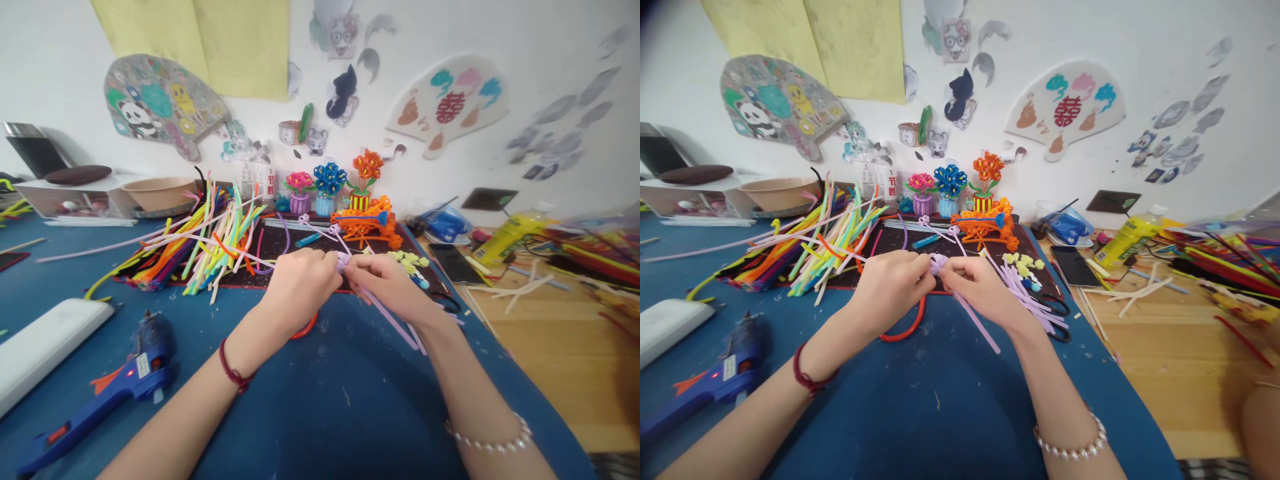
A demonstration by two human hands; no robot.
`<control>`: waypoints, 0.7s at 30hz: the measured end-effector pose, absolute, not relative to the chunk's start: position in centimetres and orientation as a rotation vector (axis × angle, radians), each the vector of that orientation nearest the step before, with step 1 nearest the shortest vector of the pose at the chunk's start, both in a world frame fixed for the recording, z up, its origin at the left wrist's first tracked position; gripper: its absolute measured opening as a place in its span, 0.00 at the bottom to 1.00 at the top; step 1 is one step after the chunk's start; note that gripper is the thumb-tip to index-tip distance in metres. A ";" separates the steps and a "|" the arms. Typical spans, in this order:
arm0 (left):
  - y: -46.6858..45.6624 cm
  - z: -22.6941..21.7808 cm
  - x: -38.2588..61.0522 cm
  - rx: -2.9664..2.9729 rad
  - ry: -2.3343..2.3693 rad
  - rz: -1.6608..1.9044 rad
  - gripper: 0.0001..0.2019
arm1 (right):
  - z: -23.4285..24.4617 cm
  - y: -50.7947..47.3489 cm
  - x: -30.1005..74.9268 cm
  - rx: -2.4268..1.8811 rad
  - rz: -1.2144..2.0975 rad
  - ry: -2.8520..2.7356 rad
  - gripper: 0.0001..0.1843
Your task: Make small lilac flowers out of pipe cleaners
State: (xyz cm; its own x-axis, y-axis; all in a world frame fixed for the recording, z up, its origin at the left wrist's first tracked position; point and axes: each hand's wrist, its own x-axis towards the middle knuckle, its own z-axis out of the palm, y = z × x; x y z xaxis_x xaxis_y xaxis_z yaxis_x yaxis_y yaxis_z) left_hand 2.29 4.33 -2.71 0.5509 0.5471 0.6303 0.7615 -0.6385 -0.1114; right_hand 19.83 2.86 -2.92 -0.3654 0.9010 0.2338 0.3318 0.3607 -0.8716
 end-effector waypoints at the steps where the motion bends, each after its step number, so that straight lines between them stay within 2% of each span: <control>1: 4.3 -2.7 2.3 -2.417 -1.061 -0.780 0.07 | -2.9 2.9 19.8 -1.072 0.966 -1.883 0.22; 5: 4.5 -2.9 2.4 -2.430 -1.090 -0.822 0.08 | -2.9 3.0 20.0 -1.042 0.996 -1.843 0.21; 9: 4.8 -2.6 2.2 -2.527 -1.236 -1.052 0.11 | -2.8 3.1 20.3 -1.006 1.121 -1.658 0.17; 13: 5.0 -1.9 1.9 -2.690 -1.275 -1.318 0.06 | -2.8 3.2 20.6 -0.927 1.270 -1.540 0.16; 16: 5.1 -1.7 1.8 -2.832 -1.172 -1.382 0.06 | -2.9 3.4 20.9 -0.886 1.346 -1.555 0.16; 21: 5.2 -1.8 1.8 -2.889 -1.090 -1.445 0.06 | -3.3 3.7 21.4 -0.950 1.218 -1.764 0.16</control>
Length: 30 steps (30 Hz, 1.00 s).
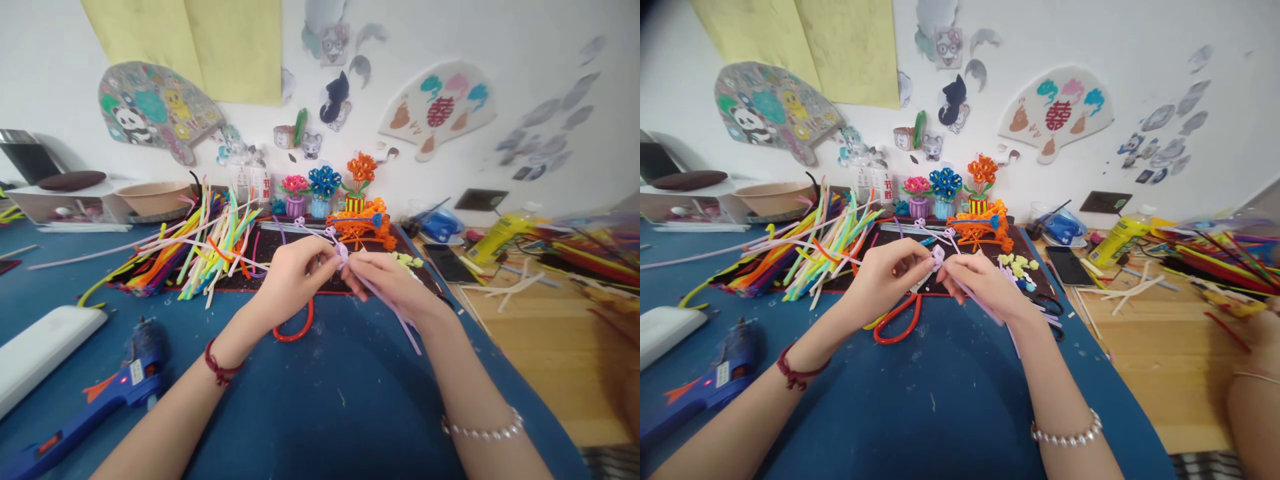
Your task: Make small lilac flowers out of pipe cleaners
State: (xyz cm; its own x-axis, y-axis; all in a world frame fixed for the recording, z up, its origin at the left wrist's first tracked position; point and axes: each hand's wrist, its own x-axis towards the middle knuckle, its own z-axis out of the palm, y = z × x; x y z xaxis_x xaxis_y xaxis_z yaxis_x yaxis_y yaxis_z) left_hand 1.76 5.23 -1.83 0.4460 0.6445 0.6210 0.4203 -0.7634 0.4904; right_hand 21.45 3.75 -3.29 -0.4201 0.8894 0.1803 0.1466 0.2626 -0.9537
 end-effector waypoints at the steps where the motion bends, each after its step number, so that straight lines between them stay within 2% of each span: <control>1: 5.3 -1.9 1.8 2.435 0.927 1.205 0.06 | -3.4 3.8 21.4 -0.980 1.140 -1.830 0.16; 6: 5.3 -2.1 1.8 2.294 0.982 1.105 0.07 | -3.7 4.0 20.6 -1.158 0.604 -1.935 0.10; 9: 5.3 -2.0 1.8 2.077 0.947 1.046 0.10 | -3.7 3.9 20.0 -1.209 0.436 -1.937 0.10; 12: 5.3 -1.6 1.7 1.926 0.911 1.006 0.13 | -3.5 3.6 19.9 -1.200 0.378 -1.935 0.10; 23: 5.0 -0.3 0.9 1.901 0.865 0.804 0.14 | -3.4 3.2 19.9 -1.155 0.245 -1.980 0.09; 30: 5.1 -0.6 1.1 1.973 0.855 0.805 0.13 | -3.6 3.3 19.9 -1.146 0.125 -2.022 0.09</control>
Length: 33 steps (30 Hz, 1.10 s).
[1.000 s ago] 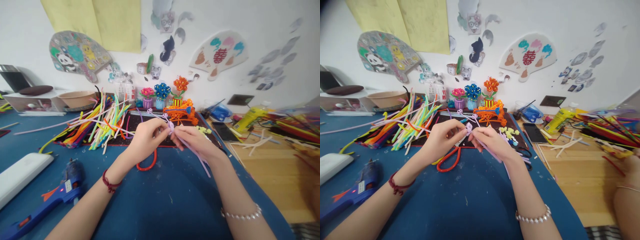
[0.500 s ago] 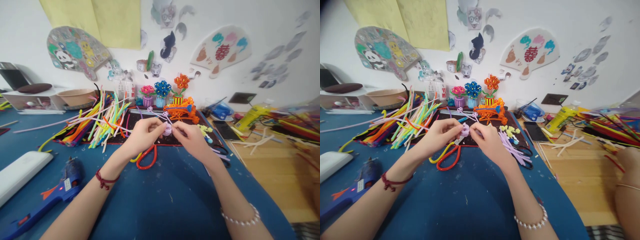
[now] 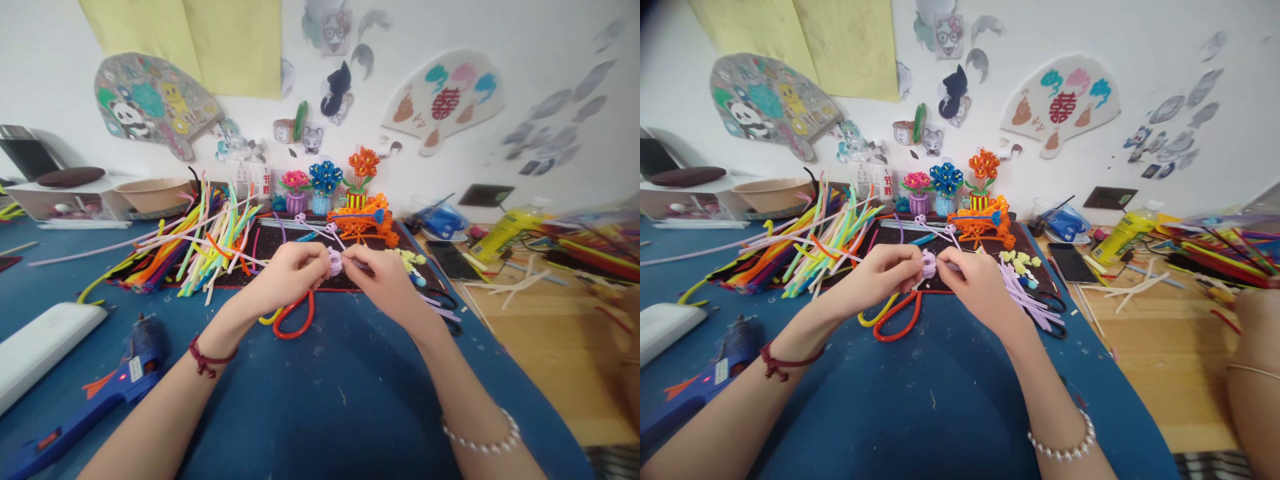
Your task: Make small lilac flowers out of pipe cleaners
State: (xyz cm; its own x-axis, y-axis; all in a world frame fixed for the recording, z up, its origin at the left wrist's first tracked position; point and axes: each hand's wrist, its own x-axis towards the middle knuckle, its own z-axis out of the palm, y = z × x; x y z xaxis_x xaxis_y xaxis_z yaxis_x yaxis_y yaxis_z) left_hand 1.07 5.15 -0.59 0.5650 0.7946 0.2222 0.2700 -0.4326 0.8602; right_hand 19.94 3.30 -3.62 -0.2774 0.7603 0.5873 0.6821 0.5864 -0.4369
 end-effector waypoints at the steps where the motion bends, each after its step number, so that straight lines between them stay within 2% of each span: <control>1: 5.2 -0.7 1.0 1.996 0.847 0.802 0.13 | -3.7 3.4 20.0 -1.138 0.113 -2.042 0.09; 6: 5.1 -1.1 0.9 2.167 0.825 0.801 0.12 | -4.1 3.8 20.4 -1.046 -0.020 -2.102 0.11; 17: 4.6 -1.4 1.9 2.434 0.857 1.096 0.13 | -4.2 3.9 20.2 -0.941 -0.212 -2.052 0.13; 28: 4.5 -2.5 2.4 2.659 1.185 1.244 0.13 | -4.1 3.5 20.2 -0.999 -0.232 -2.012 0.12; 33: 4.4 -2.6 2.4 2.838 1.398 1.147 0.12 | -4.0 3.1 19.9 -0.979 -0.207 -2.026 0.11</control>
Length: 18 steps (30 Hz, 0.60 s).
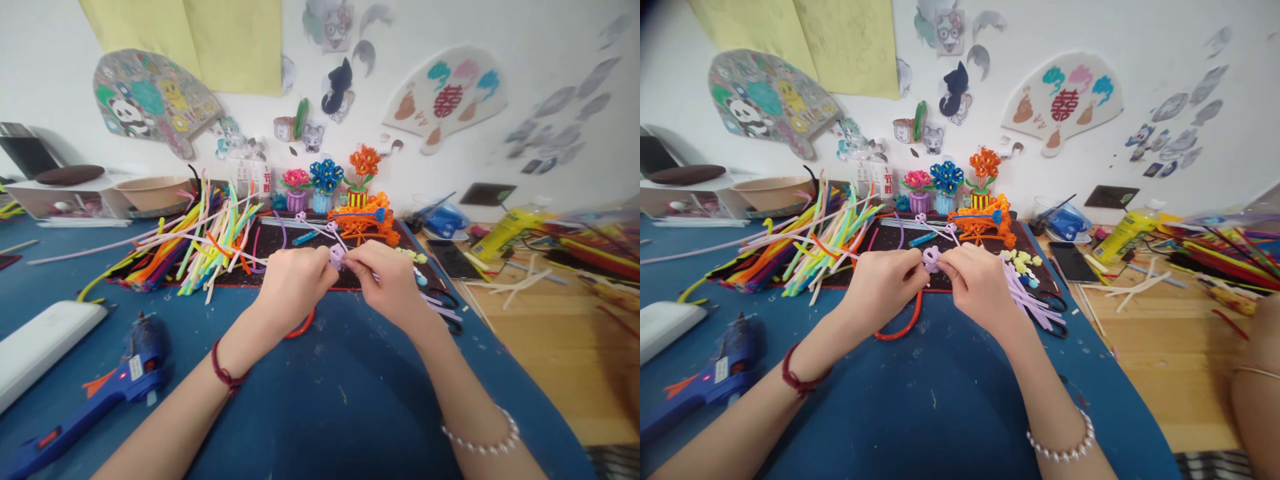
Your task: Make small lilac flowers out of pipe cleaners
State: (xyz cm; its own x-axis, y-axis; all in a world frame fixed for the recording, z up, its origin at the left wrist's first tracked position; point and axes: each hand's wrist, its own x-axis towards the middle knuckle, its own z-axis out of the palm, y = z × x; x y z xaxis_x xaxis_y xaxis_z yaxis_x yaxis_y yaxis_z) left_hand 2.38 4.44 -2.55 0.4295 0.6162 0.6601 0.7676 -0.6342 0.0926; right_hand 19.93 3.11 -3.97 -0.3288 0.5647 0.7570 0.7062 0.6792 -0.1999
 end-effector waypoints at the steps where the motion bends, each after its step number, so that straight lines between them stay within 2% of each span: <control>1: 4.4 -2.5 2.4 -2.428 -1.208 -0.937 0.12 | -3.9 3.1 19.8 -0.963 -0.204 -2.029 0.11; 9: 4.2 -2.6 2.2 -2.287 -1.075 -0.736 0.10 | -3.9 3.0 19.7 -0.951 -0.169 -2.022 0.11; 15: 4.5 -2.5 1.9 -2.323 -1.042 -1.015 0.14 | -3.6 3.0 19.9 -1.034 -0.060 -1.921 0.12; 18: 4.5 -2.1 1.8 -2.448 -1.070 -1.218 0.11 | -3.4 2.9 19.8 -1.067 0.034 -1.834 0.13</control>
State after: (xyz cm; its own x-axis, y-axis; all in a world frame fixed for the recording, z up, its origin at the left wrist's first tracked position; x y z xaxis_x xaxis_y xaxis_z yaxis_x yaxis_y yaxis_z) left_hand 1.82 4.47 -2.09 0.3966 0.5168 0.7587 0.6862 -0.7159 0.1289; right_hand 19.84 2.91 -3.39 -0.1386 0.6760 0.7237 0.6484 0.6143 -0.4497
